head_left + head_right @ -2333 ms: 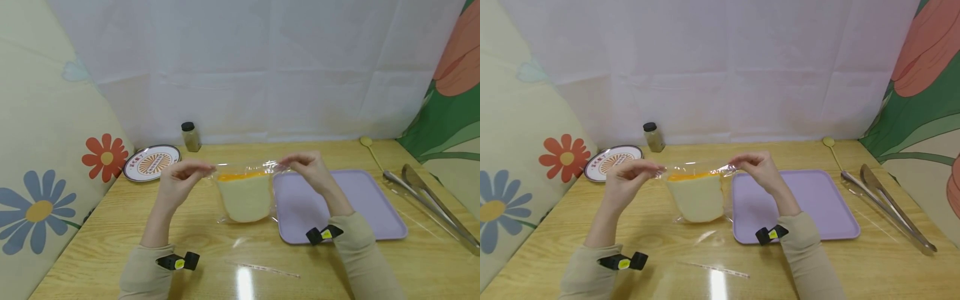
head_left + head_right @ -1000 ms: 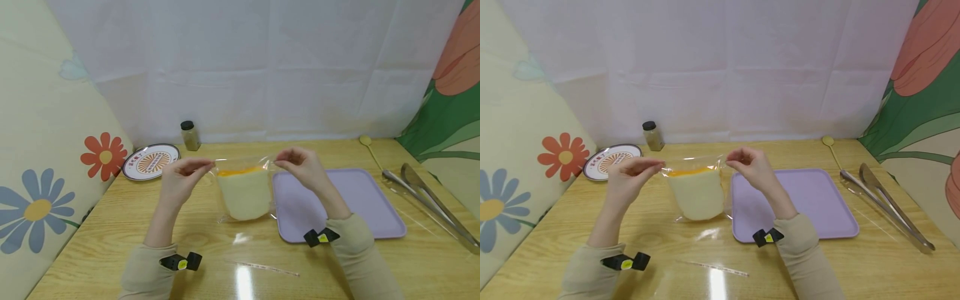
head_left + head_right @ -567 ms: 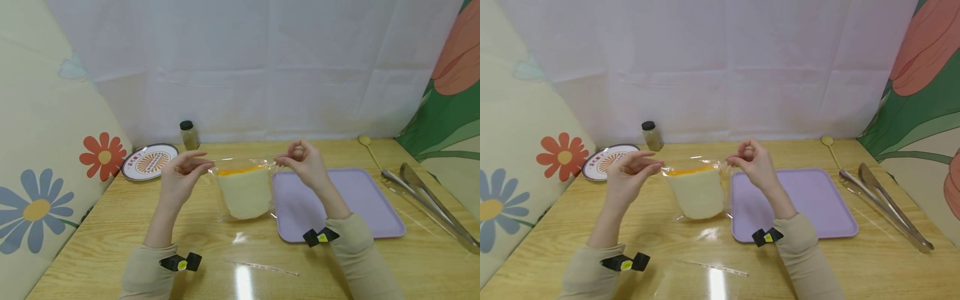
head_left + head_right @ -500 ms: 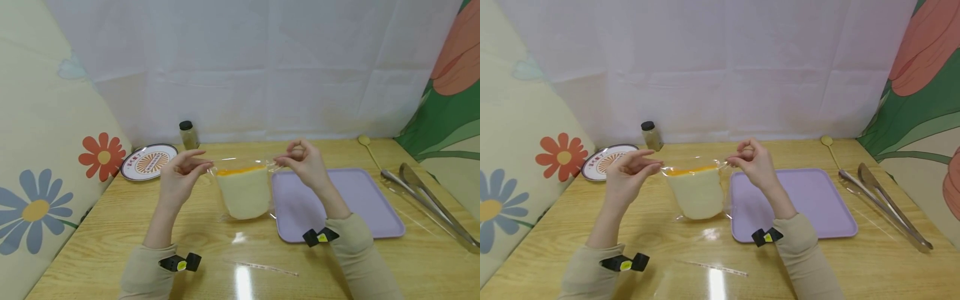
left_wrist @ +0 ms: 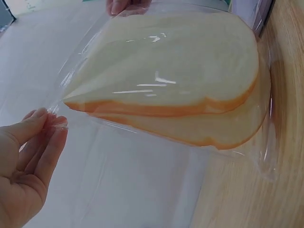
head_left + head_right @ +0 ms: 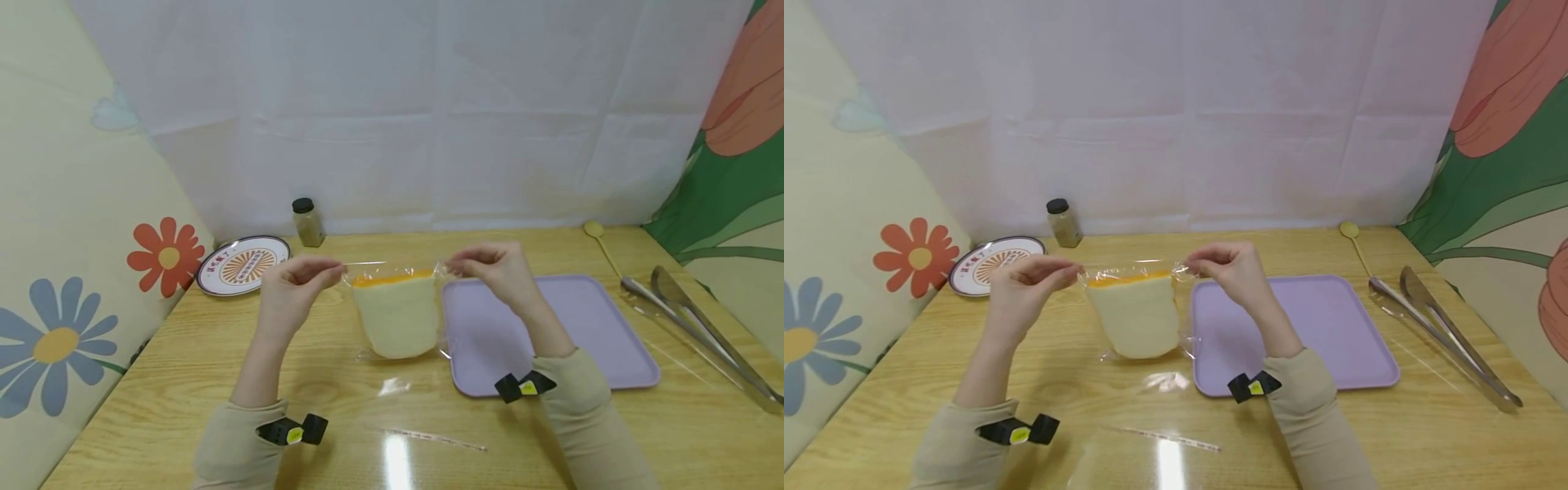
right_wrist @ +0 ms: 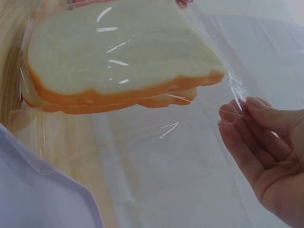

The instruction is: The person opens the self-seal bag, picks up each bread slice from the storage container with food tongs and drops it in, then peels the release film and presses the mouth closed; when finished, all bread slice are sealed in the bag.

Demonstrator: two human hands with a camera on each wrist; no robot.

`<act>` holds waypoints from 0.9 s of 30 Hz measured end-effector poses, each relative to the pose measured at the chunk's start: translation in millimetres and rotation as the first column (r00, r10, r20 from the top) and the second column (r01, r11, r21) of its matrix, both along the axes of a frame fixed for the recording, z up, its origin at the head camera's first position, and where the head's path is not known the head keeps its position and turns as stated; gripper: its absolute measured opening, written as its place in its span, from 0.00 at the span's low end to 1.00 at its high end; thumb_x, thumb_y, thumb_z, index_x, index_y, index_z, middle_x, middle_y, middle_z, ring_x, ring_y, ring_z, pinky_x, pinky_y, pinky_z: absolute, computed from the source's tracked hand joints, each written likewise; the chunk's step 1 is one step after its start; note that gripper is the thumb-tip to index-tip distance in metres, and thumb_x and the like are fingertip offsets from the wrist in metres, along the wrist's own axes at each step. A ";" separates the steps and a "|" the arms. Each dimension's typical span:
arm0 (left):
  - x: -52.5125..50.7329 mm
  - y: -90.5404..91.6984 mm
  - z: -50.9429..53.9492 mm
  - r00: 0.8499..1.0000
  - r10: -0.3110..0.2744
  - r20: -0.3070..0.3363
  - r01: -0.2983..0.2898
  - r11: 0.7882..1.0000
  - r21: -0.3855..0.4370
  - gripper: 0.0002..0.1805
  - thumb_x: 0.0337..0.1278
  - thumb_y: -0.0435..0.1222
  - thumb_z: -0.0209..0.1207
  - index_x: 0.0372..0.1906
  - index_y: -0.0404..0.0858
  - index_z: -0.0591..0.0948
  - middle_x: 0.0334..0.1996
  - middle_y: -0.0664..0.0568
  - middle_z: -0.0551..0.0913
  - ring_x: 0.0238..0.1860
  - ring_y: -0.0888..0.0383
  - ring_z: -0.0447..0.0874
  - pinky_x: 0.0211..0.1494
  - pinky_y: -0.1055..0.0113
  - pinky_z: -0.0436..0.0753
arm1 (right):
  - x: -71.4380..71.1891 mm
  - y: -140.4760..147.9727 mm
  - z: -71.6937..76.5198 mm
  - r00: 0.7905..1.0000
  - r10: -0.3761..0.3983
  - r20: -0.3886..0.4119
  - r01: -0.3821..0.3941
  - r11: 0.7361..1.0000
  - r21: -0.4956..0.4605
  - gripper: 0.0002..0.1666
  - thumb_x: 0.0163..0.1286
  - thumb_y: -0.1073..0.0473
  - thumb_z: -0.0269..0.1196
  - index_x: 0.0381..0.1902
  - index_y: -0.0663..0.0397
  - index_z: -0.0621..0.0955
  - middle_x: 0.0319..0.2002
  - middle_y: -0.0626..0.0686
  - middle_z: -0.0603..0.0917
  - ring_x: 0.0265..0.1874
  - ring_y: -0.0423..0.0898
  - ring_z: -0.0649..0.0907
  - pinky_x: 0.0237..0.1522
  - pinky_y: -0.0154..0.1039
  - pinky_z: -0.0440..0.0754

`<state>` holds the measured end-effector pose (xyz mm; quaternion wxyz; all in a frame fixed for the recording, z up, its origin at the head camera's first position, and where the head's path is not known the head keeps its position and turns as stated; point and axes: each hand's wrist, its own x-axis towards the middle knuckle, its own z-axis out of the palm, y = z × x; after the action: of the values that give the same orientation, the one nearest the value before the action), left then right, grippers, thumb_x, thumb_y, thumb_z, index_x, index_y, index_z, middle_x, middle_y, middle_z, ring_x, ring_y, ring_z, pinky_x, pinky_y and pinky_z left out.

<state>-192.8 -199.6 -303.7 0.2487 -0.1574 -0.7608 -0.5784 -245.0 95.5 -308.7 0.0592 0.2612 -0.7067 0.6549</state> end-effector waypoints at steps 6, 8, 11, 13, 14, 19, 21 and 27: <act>0.1 -0.7 0.6 1.000 0.001 -0.006 -0.001 1.000 0.014 0.07 0.50 0.22 0.62 0.35 0.21 0.81 0.26 0.70 0.85 0.30 0.69 0.86 0.36 0.73 0.85 | -0.7 -1.5 -0.7 1.000 -0.008 0.023 0.009 1.000 -0.006 0.09 0.60 0.76 0.61 0.38 0.80 0.80 0.30 0.54 0.88 0.26 0.38 0.86 0.35 0.37 0.87; -0.4 -0.8 0.2 1.000 -0.019 0.001 0.019 0.999 0.048 0.08 0.50 0.21 0.61 0.37 0.19 0.80 0.27 0.68 0.85 0.30 0.69 0.86 0.36 0.72 0.85 | -0.7 -2.8 -0.9 1.000 -0.016 0.019 0.016 1.000 -0.006 0.09 0.60 0.76 0.61 0.38 0.80 0.80 0.31 0.60 0.88 0.26 0.37 0.86 0.34 0.37 0.87; -1.5 -1.3 -1.4 0.996 -0.082 0.046 0.077 0.992 0.099 0.13 0.52 0.22 0.61 0.44 0.21 0.79 0.29 0.66 0.86 0.33 0.68 0.86 0.38 0.71 0.85 | -0.4 -3.5 -1.0 0.999 -0.017 0.028 0.017 1.000 -0.016 0.09 0.60 0.77 0.61 0.38 0.81 0.80 0.31 0.60 0.87 0.26 0.37 0.86 0.34 0.36 0.87; -2.4 -1.9 -3.3 0.990 -0.110 0.085 0.101 0.990 0.103 0.16 0.54 0.26 0.61 0.49 0.26 0.79 0.32 0.66 0.87 0.35 0.69 0.86 0.40 0.71 0.85 | 0.1 -3.1 -0.3 0.999 -0.015 0.042 0.015 1.000 -0.017 0.10 0.59 0.76 0.61 0.38 0.81 0.79 0.29 0.55 0.88 0.26 0.38 0.86 0.34 0.36 0.87; -2.9 -2.4 -4.2 0.987 -0.123 0.103 0.112 0.988 0.107 0.17 0.55 0.27 0.61 0.51 0.28 0.79 0.33 0.66 0.87 0.36 0.68 0.86 0.41 0.71 0.85 | 0.2 -2.8 -0.1 0.999 -0.010 0.048 0.011 1.000 -0.020 0.10 0.59 0.76 0.61 0.38 0.81 0.79 0.29 0.52 0.88 0.26 0.38 0.86 0.35 0.36 0.87; -5.6 -3.7 -7.7 0.967 -0.158 0.200 0.131 0.981 0.140 0.20 0.57 0.31 0.61 0.55 0.30 0.77 0.35 0.67 0.87 0.40 0.68 0.86 0.45 0.70 0.84 | 1.4 -1.0 1.5 0.997 0.017 0.072 -0.015 1.000 -0.023 0.10 0.60 0.76 0.61 0.40 0.81 0.78 0.25 0.40 0.86 0.26 0.38 0.86 0.36 0.37 0.87; -6.4 -3.4 -8.7 0.960 -0.162 0.229 0.133 0.981 0.140 0.19 0.58 0.33 0.61 0.53 0.28 0.78 0.35 0.65 0.87 0.39 0.67 0.86 0.45 0.70 0.84 | 1.8 -0.8 1.8 0.997 0.024 0.076 -0.022 1.000 -0.022 0.11 0.60 0.76 0.60 0.40 0.81 0.78 0.25 0.38 0.86 0.26 0.38 0.86 0.36 0.37 0.87; -8.3 -0.4 -9.5 0.964 -0.162 0.209 0.133 0.980 0.146 0.07 0.58 0.31 0.60 0.38 0.33 0.85 0.32 0.63 0.87 0.35 0.67 0.87 0.42 0.71 0.85 | 1.0 0.9 1.1 0.998 0.009 0.061 -0.007 0.999 -0.032 0.11 0.60 0.77 0.60 0.40 0.82 0.78 0.26 0.38 0.86 0.27 0.37 0.86 0.37 0.39 0.87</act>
<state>-201.1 -200.0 -313.1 0.1291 -0.1321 -0.7303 -0.6576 -244.0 96.5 -307.5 0.0392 0.2428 -0.6967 0.6739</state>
